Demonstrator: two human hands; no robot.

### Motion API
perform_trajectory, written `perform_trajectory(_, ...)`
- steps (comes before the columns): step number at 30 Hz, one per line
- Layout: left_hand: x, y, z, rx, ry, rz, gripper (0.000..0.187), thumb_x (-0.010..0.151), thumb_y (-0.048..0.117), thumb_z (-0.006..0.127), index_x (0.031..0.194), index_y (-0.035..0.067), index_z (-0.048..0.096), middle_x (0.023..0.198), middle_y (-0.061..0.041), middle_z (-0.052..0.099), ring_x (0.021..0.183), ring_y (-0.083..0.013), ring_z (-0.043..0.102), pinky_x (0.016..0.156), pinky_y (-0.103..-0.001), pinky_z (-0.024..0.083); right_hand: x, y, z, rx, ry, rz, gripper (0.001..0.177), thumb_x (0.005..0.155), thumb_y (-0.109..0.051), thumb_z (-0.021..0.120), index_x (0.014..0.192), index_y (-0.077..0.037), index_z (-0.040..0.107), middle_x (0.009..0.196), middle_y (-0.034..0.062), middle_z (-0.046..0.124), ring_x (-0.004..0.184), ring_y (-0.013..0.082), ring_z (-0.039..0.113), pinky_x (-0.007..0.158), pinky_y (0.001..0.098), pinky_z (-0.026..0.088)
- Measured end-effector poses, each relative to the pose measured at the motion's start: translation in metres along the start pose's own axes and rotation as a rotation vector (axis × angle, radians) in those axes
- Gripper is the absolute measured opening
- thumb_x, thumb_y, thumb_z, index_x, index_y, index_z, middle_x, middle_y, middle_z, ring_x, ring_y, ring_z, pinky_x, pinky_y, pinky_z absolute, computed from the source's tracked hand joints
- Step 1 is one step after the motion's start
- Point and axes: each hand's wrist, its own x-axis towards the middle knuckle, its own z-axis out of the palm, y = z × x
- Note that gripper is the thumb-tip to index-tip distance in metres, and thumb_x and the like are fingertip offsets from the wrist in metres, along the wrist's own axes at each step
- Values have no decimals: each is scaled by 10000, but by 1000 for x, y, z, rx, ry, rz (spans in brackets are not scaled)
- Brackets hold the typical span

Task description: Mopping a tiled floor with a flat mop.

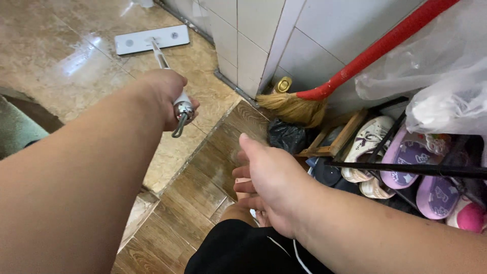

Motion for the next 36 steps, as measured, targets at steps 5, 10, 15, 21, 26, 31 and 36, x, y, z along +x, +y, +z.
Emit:
perform_trajectory(5, -8, -29, -21, 83, 48, 5, 443, 1059, 283, 513, 1452, 98, 421, 1030, -152, 629, 682, -169, 650, 579, -322, 599, -8, 10, -5, -46, -19, 26, 639, 988, -580, 445, 1419, -114, 526, 1329, 129, 622, 1071, 257, 599, 879, 421, 494)
perform_trajectory(10, -21, -86, -16, 46, 64, 8, 427, 1041, 241, 541, 1417, 58, 454, 1017, -160, 626, 666, -206, 646, 548, -351, 564, -8, 44, -19, -58, -95, -4, 627, 997, -581, 467, 1413, -113, 482, 1292, 149, 587, 1092, 245, 604, 916, 414, 526)
perform_trajectory(15, -52, -177, 33, -126, -67, -5, 344, 1007, 198, 462, 1295, 11, 473, 1020, -211, 634, 696, -302, 640, 507, -424, 531, -11, 96, -55, -92, -123, -61, 590, 972, -541, 472, 1243, -31, 596, 1046, 105, 614, 987, 296, 573, 896, 474, 508)
perform_trajectory(21, -149, -277, 104, -245, -145, -117, 359, 943, 112, 458, 1235, -71, 559, 1011, -266, 659, 812, -409, 652, 648, -584, 501, -57, 141, -112, -163, -136, 32, 513, 1005, -569, 413, 1143, -129, 637, 1104, 125, 656, 949, 348, 667, 838, 533, 545)
perform_trajectory(26, -230, -338, 142, -306, -154, -134, 434, 961, 234, 514, 1269, -61, 599, 1060, -242, 682, 939, -394, 641, 751, -577, 495, -93, 172, -152, -150, -65, 48, 442, 1016, -533, 414, 1148, -165, 621, 1134, 93, 691, 930, 327, 670, 822, 608, 566)
perform_trajectory(31, -275, -367, 139, -312, -126, -127, 427, 965, 245, 512, 1250, -58, 608, 1049, -234, 682, 925, -382, 636, 745, -565, 492, -89, 216, -175, -156, -110, 58, 427, 1013, -504, 421, 1137, -149, 623, 1098, 96, 694, 894, 315, 673, 788, 583, 568)
perform_trajectory(36, -318, -374, 111, -365, -69, -145, 421, 969, 257, 511, 1232, -54, 617, 1038, -227, 683, 911, -369, 632, 738, -552, 490, -111, 242, -166, -215, -168, 91, 411, 1010, -476, 428, 1126, -134, 624, 1062, 98, 697, 858, 303, 675, 754, 558, 570)
